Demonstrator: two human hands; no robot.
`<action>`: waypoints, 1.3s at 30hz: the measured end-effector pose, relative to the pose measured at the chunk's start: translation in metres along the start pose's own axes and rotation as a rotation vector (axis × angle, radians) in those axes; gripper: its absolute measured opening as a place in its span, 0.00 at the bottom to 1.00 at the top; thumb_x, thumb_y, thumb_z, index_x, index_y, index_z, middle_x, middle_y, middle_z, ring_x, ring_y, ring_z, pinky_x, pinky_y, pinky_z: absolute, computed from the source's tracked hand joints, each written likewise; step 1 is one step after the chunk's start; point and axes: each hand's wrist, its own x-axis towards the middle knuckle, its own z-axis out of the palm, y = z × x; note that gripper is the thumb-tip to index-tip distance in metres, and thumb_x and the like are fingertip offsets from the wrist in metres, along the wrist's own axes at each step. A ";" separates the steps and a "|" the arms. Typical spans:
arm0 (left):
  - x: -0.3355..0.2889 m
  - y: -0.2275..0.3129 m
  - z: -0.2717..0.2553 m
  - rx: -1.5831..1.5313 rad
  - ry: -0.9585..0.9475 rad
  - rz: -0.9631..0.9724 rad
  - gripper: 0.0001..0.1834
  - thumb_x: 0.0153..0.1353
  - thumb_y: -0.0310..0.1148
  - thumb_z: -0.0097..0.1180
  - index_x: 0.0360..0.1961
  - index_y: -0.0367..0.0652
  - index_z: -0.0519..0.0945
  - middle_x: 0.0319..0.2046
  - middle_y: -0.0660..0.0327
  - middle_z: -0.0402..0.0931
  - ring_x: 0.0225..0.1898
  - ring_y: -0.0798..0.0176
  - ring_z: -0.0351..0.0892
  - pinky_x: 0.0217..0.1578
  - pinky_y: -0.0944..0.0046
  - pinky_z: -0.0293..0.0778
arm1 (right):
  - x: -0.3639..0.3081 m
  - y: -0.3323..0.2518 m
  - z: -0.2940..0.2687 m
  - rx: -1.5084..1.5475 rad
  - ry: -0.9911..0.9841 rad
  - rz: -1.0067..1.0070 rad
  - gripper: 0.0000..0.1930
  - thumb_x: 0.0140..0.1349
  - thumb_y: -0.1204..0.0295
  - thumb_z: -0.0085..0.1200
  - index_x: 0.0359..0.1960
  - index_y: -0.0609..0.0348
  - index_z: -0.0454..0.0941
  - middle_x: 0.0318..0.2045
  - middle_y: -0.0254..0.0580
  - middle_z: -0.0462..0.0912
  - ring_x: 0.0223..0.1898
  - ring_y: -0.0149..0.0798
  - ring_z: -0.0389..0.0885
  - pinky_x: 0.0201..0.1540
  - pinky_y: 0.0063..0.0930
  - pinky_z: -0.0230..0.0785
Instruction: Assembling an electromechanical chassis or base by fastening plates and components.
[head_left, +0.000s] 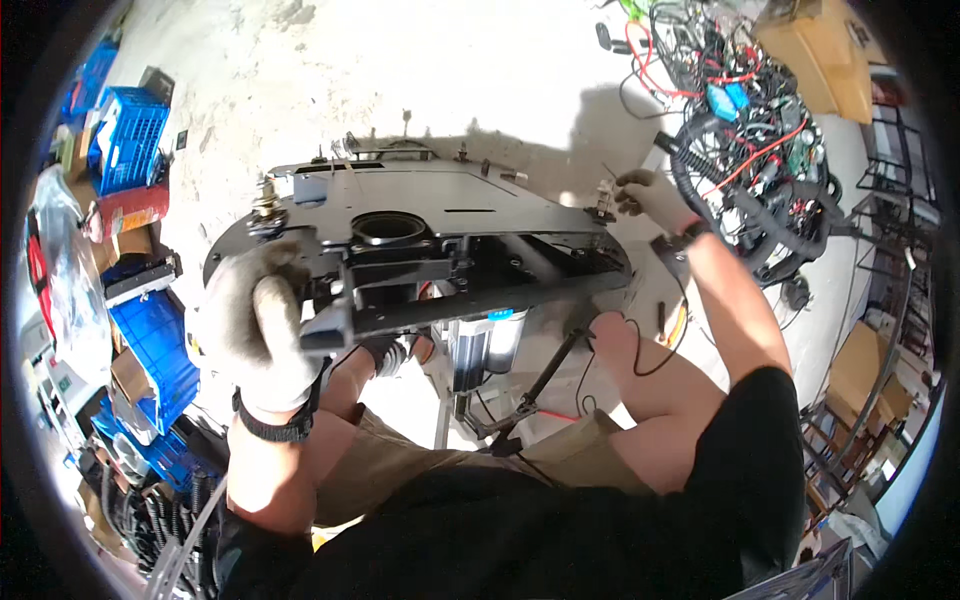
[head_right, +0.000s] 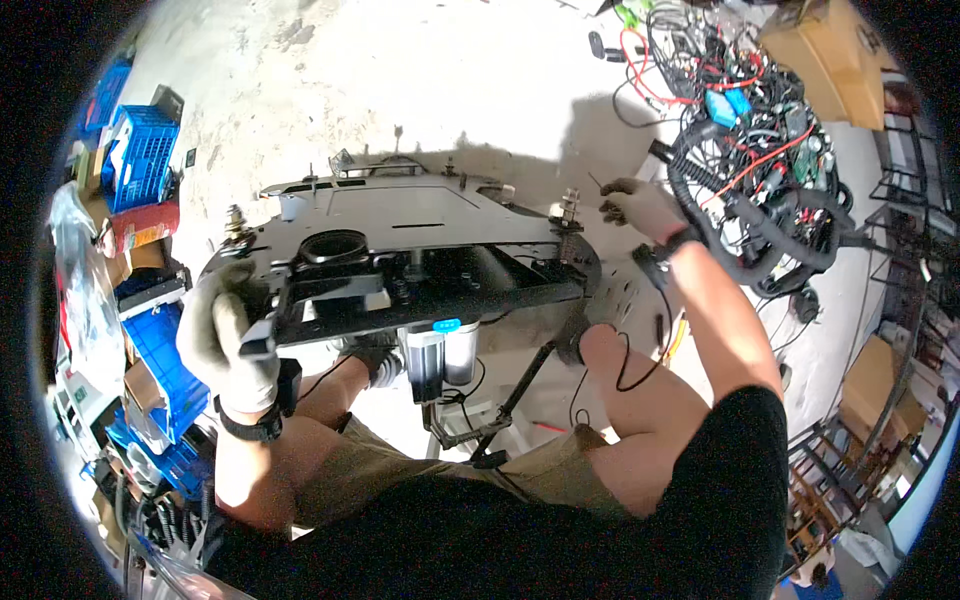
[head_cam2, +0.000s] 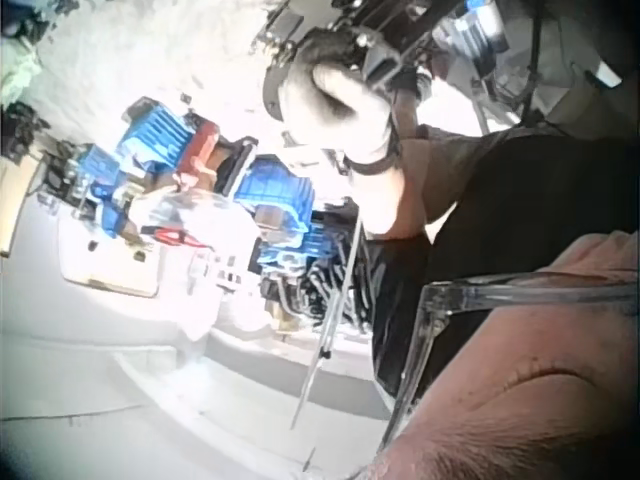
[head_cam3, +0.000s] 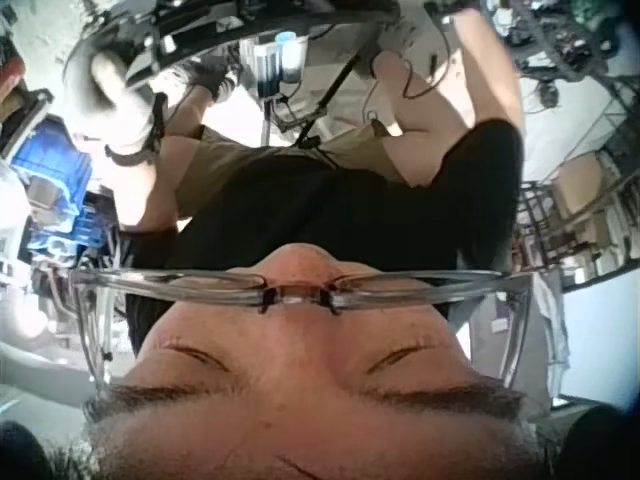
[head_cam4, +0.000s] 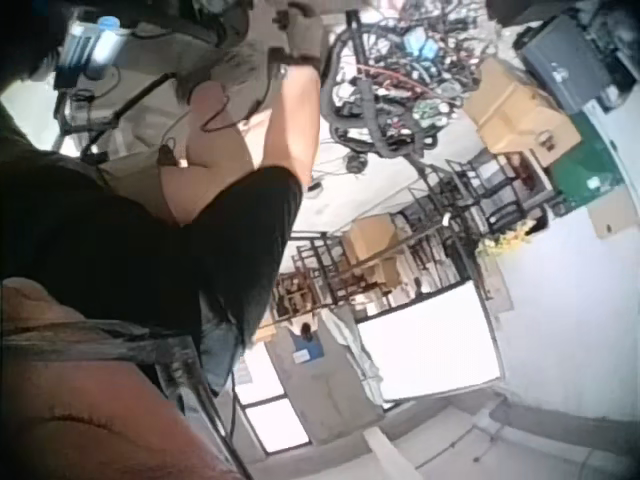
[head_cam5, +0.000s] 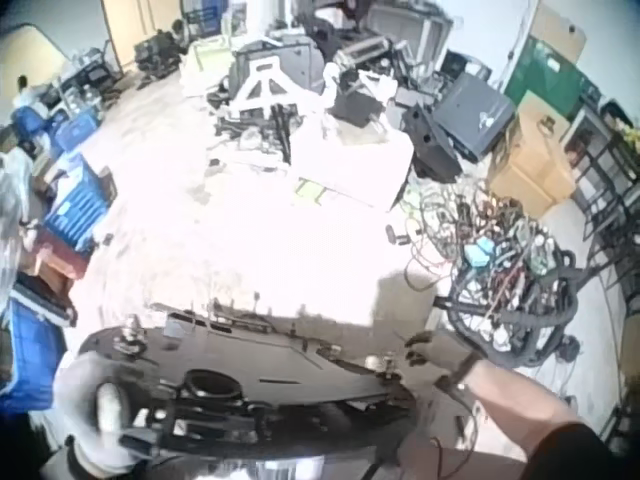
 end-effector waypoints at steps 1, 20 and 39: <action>0.006 0.001 0.006 -0.056 0.024 0.055 0.19 0.74 0.38 0.48 0.42 0.31 0.85 0.33 0.55 0.84 0.33 0.64 0.80 0.37 0.64 0.74 | -0.033 -0.001 -0.027 0.216 -0.003 -0.087 0.23 0.75 0.71 0.48 0.69 0.67 0.70 0.57 0.51 0.84 0.56 0.39 0.85 0.54 0.32 0.79; -0.016 -0.019 -0.004 -0.021 0.002 0.133 0.15 0.62 0.34 0.53 0.37 0.34 0.87 0.26 0.53 0.83 0.26 0.50 0.81 0.33 0.54 0.75 | -0.216 -0.212 0.107 -0.736 0.336 -0.758 0.11 0.61 0.81 0.55 0.45 0.61 0.83 0.33 0.50 0.84 0.35 0.54 0.84 0.40 0.43 0.74; -0.045 -0.028 -0.016 0.002 0.096 -0.216 0.35 0.78 0.57 0.42 0.48 0.28 0.81 0.34 0.53 0.79 0.32 0.62 0.79 0.32 0.66 0.75 | -0.242 -0.212 0.089 -1.051 0.077 -0.555 0.15 0.53 0.76 0.65 0.45 0.58 0.84 0.21 0.44 0.82 0.23 0.49 0.83 0.26 0.42 0.71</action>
